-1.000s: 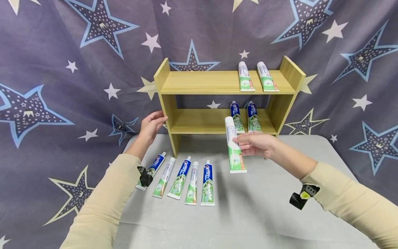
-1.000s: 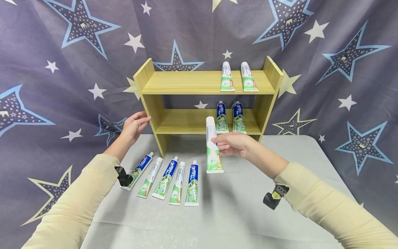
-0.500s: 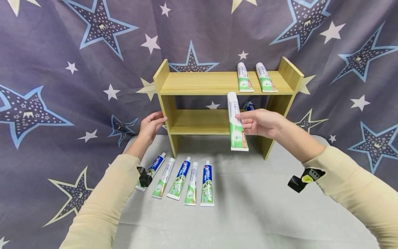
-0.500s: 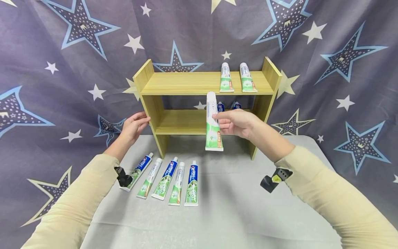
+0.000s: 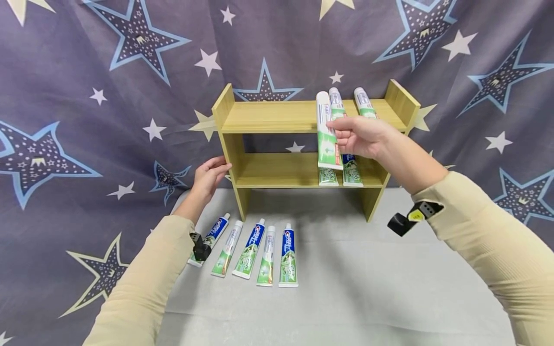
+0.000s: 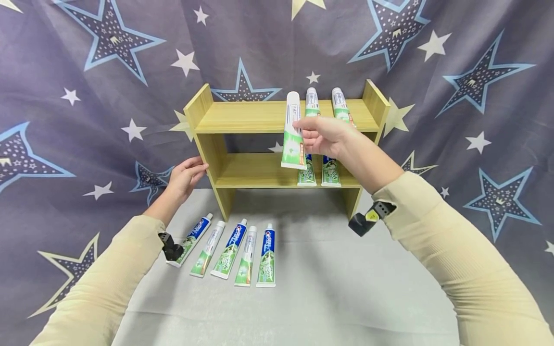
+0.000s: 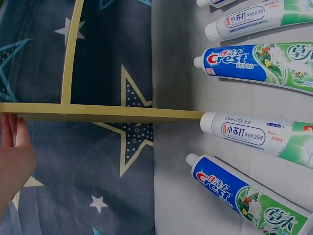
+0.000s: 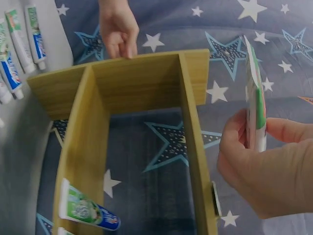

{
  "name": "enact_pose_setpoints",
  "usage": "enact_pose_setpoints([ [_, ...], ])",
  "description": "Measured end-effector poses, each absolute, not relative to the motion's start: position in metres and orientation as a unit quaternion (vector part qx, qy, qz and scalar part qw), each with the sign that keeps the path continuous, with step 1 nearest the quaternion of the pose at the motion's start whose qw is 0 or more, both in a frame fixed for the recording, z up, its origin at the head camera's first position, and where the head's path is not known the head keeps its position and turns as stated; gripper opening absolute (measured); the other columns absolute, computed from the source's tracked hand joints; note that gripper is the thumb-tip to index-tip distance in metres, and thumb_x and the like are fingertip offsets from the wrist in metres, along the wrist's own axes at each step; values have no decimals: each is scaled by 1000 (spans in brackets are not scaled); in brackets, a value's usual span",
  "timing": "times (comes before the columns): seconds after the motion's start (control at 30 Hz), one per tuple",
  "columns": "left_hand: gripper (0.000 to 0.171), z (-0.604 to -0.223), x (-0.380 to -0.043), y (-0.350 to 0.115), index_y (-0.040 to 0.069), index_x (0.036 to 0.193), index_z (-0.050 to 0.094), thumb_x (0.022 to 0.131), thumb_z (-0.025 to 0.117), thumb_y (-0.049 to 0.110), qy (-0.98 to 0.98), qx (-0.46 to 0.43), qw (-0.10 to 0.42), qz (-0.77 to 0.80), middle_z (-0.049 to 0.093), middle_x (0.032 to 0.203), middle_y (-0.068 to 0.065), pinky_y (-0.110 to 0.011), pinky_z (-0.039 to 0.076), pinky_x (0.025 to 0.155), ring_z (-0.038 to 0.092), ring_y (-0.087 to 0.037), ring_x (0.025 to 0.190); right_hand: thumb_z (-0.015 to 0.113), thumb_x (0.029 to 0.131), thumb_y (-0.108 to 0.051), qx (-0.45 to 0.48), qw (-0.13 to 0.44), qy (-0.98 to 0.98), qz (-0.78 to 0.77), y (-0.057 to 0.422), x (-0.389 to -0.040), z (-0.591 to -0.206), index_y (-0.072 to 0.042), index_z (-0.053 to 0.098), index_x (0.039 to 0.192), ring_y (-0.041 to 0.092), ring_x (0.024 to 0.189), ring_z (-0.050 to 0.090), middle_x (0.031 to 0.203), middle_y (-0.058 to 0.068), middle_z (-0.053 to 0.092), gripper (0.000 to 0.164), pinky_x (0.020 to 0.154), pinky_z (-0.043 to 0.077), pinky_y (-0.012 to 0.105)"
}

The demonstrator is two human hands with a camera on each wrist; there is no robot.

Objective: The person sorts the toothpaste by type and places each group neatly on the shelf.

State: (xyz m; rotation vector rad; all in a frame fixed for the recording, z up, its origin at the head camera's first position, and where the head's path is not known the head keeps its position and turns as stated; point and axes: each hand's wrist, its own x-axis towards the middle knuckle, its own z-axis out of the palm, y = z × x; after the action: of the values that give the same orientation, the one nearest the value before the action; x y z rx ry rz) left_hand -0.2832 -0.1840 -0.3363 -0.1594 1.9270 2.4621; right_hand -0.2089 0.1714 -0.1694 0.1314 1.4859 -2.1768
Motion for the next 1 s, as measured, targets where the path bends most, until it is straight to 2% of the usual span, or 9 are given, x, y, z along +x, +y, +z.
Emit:
enact_pose_setpoints([
  [0.1,33,-336,-284,-184,5,120,57,88,62,-4,619,-52,4,784,64,95,8,-20,48,103,66,1,83,51,95,-1,67,245,543,-800,169,-223,-161,-3,52,99,15,72,65,76,9,67,4,66,57,28],
  [0.27,49,-335,-284,-185,-2,136,48,88,62,-4,626,-51,5,778,62,96,8,-29,40,113,65,1,86,52,94,2,109,234,551,-793,165,-249,-150,-3,47,110,15,79,62,84,8,63,18,73,56,27],
  [0.4,51,-336,-283,-185,-2,136,48,87,63,-4,622,-55,6,781,63,96,8,-29,40,113,65,1,88,54,92,4,145,202,560,-791,159,-266,-146,-9,41,131,11,98,55,103,3,54,43,91,54,21],
  [0.5,47,-336,-282,-184,0,132,51,87,64,-5,613,-57,7,788,64,95,8,-25,44,108,66,1,87,54,91,5,153,155,588,-779,154,-275,-145,-17,27,147,8,117,48,127,-2,47,67,105,45,17],
  [0.57,42,-337,-282,-184,2,128,54,87,64,-5,609,-56,7,791,64,95,7,-20,49,102,66,0,86,55,90,4,148,123,625,-757,150,-280,-146,-17,21,151,9,128,45,143,-2,40,73,109,41,17],
  [0.73,37,-338,-283,-186,2,124,55,88,62,-4,610,-51,4,791,63,96,6,-12,54,88,66,-1,84,64,88,-5,144,48,743,-651,144,-286,-148,-7,35,147,12,130,52,153,1,38,65,103,47,18],
  [0.83,39,-338,-283,-186,1,127,54,88,61,-5,607,-50,2,793,63,96,6,-14,53,91,66,-1,84,72,85,-20,156,6,818,-553,142,-290,-151,-11,50,138,8,111,62,141,-1,52,59,94,52,16],
  [0.9,40,-338,-283,-186,1,127,53,88,61,-5,607,-49,1,793,63,96,6,-15,52,94,66,0,84,76,81,-32,166,-18,860,-482,142,-293,-154,-17,60,128,6,101,59,131,-4,56,52,89,51,16],
  [1.0,41,-338,-283,-185,1,128,54,88,61,-6,610,-48,0,791,63,96,6,-14,53,91,66,0,83,76,79,-39,164,-43,899,-405,140,-297,-160,-21,67,118,9,99,52,125,-1,59,45,89,48,20],
])
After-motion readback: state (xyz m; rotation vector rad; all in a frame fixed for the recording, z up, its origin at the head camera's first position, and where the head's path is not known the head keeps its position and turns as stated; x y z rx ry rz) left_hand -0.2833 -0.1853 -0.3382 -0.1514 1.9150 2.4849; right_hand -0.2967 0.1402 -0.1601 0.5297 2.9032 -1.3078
